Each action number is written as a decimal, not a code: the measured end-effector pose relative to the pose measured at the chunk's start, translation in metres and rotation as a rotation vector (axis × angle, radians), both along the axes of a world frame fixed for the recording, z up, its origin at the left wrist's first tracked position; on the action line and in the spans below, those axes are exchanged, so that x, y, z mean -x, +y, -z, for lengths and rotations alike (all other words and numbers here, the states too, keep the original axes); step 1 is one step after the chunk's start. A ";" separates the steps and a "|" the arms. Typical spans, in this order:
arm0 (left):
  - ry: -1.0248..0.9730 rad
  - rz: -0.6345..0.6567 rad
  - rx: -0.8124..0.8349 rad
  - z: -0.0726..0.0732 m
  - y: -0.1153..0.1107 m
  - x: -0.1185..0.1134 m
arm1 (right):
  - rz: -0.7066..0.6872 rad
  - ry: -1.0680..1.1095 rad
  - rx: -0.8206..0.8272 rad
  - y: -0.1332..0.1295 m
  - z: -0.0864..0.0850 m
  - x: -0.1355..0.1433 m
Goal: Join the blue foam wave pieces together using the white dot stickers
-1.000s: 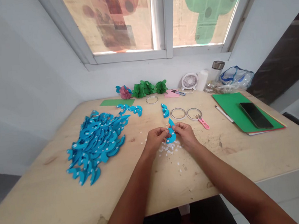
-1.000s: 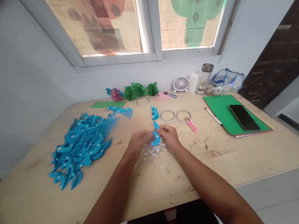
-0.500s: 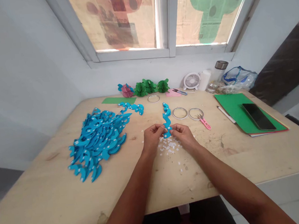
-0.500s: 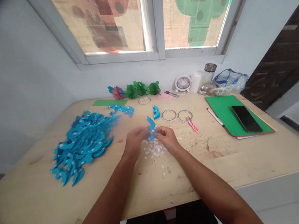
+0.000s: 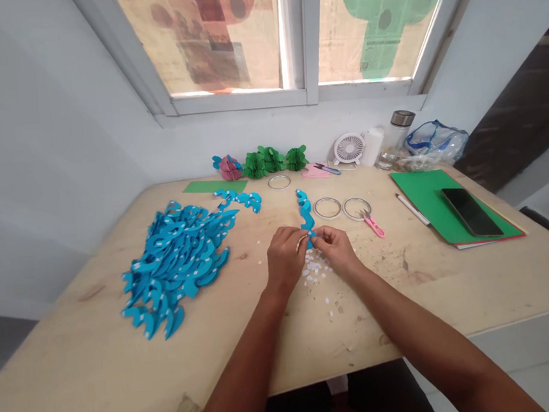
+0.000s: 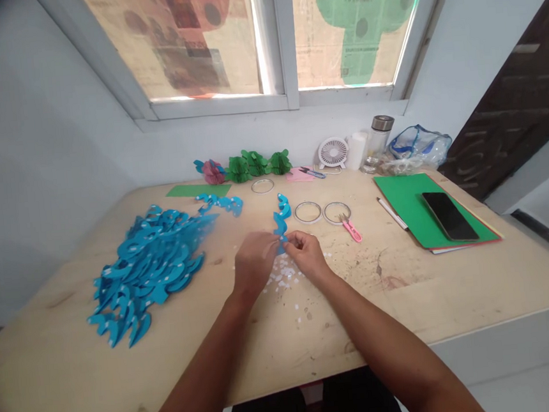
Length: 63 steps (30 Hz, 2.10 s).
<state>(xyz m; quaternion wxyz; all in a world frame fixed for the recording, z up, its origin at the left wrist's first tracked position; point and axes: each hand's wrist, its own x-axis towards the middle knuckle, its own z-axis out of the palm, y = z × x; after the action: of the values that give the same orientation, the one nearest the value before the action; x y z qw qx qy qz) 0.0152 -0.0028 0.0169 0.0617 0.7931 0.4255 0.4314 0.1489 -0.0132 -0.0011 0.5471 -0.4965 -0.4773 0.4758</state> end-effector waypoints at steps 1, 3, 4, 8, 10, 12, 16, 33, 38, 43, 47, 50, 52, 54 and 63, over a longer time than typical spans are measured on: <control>0.016 0.001 -0.007 0.001 0.001 0.000 | 0.000 -0.027 -0.010 0.000 0.000 0.000; 0.040 0.003 -0.020 0.002 0.002 0.001 | 0.007 -0.093 -0.031 -0.001 -0.001 0.000; 0.050 0.005 -0.024 0.002 0.002 0.001 | 0.014 -0.129 -0.042 -0.001 -0.002 0.000; 0.081 0.008 -0.031 0.003 0.003 0.003 | 0.030 -0.230 -0.077 -0.004 -0.004 0.000; 0.092 0.015 -0.029 0.003 0.003 0.004 | 0.034 -0.259 -0.093 -0.005 -0.005 0.000; 0.101 0.023 -0.026 0.002 0.003 0.004 | 0.044 -0.299 -0.112 -0.005 -0.005 0.000; 0.114 0.026 -0.017 0.002 0.002 0.004 | 0.062 -0.381 -0.127 -0.006 -0.005 0.000; -0.063 -0.006 0.149 0.006 0.007 0.005 | 0.022 -0.372 -0.086 -0.004 -0.001 0.000; -0.078 0.035 0.177 0.006 0.007 0.006 | 0.032 -0.330 -0.062 -0.002 0.000 0.000; -0.061 0.036 0.190 0.005 0.007 0.008 | 0.025 -0.352 -0.066 -0.003 0.000 0.000; -0.018 0.038 0.158 0.006 0.007 0.008 | 0.026 -0.375 -0.061 -0.003 -0.001 0.000; -0.003 0.045 0.137 0.008 0.008 0.008 | 0.024 -0.378 -0.064 -0.003 -0.001 0.000; 0.010 0.045 0.131 0.009 0.009 0.008 | 0.016 -0.367 -0.069 -0.004 -0.001 0.000; 0.020 0.039 0.132 0.011 0.009 0.007 | 0.011 -0.361 -0.072 -0.004 -0.001 0.000; -0.010 0.081 0.173 0.007 0.010 0.010 | -0.007 -0.250 -0.027 -0.003 -0.002 0.000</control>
<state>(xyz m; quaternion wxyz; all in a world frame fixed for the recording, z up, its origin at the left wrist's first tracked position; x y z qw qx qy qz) 0.0049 0.0069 0.0100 0.1496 0.7991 0.4287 0.3941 0.1490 -0.0160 0.0011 0.4884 -0.5427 -0.5499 0.4056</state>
